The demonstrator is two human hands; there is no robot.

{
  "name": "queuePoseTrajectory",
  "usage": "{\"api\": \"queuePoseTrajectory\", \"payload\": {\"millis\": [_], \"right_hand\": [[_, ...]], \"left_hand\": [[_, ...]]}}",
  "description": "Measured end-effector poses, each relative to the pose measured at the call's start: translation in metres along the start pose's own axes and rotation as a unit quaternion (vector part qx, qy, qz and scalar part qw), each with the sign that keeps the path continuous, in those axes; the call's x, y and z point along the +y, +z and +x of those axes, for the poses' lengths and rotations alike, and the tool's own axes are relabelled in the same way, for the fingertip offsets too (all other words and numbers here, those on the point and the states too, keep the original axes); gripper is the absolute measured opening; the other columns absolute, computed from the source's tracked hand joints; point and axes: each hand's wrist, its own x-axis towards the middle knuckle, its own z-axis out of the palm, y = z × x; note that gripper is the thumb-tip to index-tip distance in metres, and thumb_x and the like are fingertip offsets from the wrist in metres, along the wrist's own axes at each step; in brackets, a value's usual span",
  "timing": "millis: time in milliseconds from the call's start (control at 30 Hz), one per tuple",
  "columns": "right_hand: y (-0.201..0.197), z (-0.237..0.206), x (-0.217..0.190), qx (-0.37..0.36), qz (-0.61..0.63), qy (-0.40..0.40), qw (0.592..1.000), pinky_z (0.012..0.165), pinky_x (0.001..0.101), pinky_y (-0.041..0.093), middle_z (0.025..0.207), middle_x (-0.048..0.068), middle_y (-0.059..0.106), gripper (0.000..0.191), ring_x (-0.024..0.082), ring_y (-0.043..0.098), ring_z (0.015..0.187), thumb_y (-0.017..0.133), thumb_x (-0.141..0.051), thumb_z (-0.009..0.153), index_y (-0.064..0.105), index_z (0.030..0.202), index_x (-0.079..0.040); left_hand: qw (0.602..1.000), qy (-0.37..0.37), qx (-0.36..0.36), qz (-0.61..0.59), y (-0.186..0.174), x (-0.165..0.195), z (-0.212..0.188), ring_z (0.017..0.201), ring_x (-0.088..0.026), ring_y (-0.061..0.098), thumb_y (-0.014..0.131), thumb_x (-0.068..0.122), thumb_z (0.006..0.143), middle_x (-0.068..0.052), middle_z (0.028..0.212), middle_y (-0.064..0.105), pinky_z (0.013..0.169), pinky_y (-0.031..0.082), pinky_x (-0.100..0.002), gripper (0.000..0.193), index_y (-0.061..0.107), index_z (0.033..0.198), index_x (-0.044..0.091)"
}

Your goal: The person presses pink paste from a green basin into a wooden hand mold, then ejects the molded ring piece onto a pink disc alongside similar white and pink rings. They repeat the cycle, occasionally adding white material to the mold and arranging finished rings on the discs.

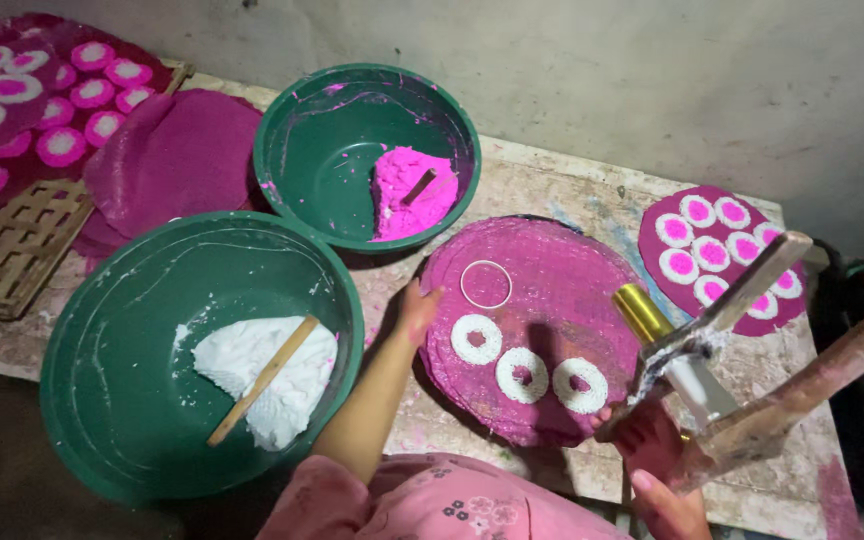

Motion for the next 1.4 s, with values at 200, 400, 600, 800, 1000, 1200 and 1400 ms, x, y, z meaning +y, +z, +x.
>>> {"api": "queuePoseTrajectory", "payload": {"millis": [200, 400, 600, 800, 1000, 1200, 1400], "right_hand": [[-0.023, -0.016, -0.006, 0.035, -0.014, 0.006, 0.999, 0.122, 0.0577, 0.028, 0.147, 0.029, 0.046, 0.099, 0.044, 0.045, 0.142, 0.074, -0.022, 0.077, 0.025, 0.158, 0.006], [-0.028, -0.015, -0.002, 0.056, -0.034, 0.047, 0.997, 0.121, 0.0534, 0.026, 0.152, 0.026, 0.042, 0.102, 0.04, 0.04, 0.145, 0.071, -0.017, 0.073, 0.021, 0.159, 0.004], [-0.024, -0.004, 0.003, 0.06, -0.058, 0.058, 0.995, 0.116, 0.0534, 0.034, 0.15, 0.023, 0.045, 0.101, 0.038, 0.045, 0.14, 0.073, -0.017, 0.077, 0.022, 0.161, 0.005], [-0.01, 0.021, -0.004, -0.024, -0.008, 0.035, 0.999, 0.123, 0.0519, 0.034, 0.147, 0.023, 0.05, 0.088, 0.037, 0.049, 0.14, 0.075, -0.023, 0.087, 0.031, 0.157, 0.007], [0.002, 0.024, -0.008, 0.009, -0.035, 0.052, 0.998, 0.12, 0.0499, 0.035, 0.145, 0.019, 0.047, 0.095, 0.032, 0.047, 0.138, 0.08, -0.031, 0.083, 0.028, 0.155, 0.003], [-0.035, 0.042, -0.005, -0.198, -0.166, 0.163, 0.952, 0.106, 0.0393, 0.048, 0.13, 0.013, 0.065, 0.099, 0.023, 0.063, 0.121, 0.055, -0.077, 0.091, 0.057, 0.147, 0.005], [-0.043, 0.063, 0.009, -0.194, 0.062, 0.519, 0.83, 0.109, 0.0422, 0.045, 0.128, 0.012, 0.058, 0.096, 0.023, 0.057, 0.117, 0.047, -0.068, 0.094, 0.042, 0.153, 0.007]], "left_hand": [[0.994, -0.064, 0.011, -0.091, 0.004, -0.026, -0.015, 0.132, -0.024, 0.055, 0.059, 0.011, 0.097, -0.017, 0.15, 0.053, 0.11, 0.045, -0.04, 0.065, 0.032, 0.156, 0.002], [0.995, -0.008, 0.098, 0.007, 0.007, -0.062, -0.081, 0.145, -0.029, 0.031, 0.068, 0.014, 0.09, -0.015, 0.157, 0.029, 0.118, 0.029, -0.043, 0.082, 0.02, 0.156, 0.005], [0.834, 0.337, 0.028, 0.436, -0.004, -0.047, -0.119, 0.138, -0.047, 0.027, 0.076, 0.018, 0.079, -0.025, 0.148, 0.034, 0.114, 0.021, -0.064, 0.071, 0.046, 0.142, 0.007], [0.768, 0.388, -0.098, 0.499, 0.008, -0.054, -0.111, 0.142, -0.039, 0.034, 0.074, 0.013, 0.081, -0.008, 0.15, 0.045, 0.119, 0.018, -0.067, 0.033, 0.075, 0.112, 0.023], [0.779, 0.363, -0.15, 0.489, 0.007, -0.072, -0.118, 0.142, -0.038, 0.034, 0.072, 0.01, 0.082, -0.011, 0.15, 0.045, 0.119, 0.017, -0.067, 0.041, 0.071, 0.122, 0.02], [0.947, 0.216, -0.237, 0.012, 0.016, -0.018, -0.072, 0.151, -0.037, 0.04, 0.063, 0.023, 0.097, -0.018, 0.16, 0.046, 0.128, 0.026, -0.054, 0.057, 0.052, 0.151, 0.008], [0.672, -0.03, -0.52, -0.526, 0.026, 0.036, -0.035, 0.147, -0.035, 0.043, 0.063, 0.045, 0.092, -0.018, 0.15, 0.051, 0.127, 0.029, -0.05, 0.07, 0.044, 0.151, 0.012]]}}
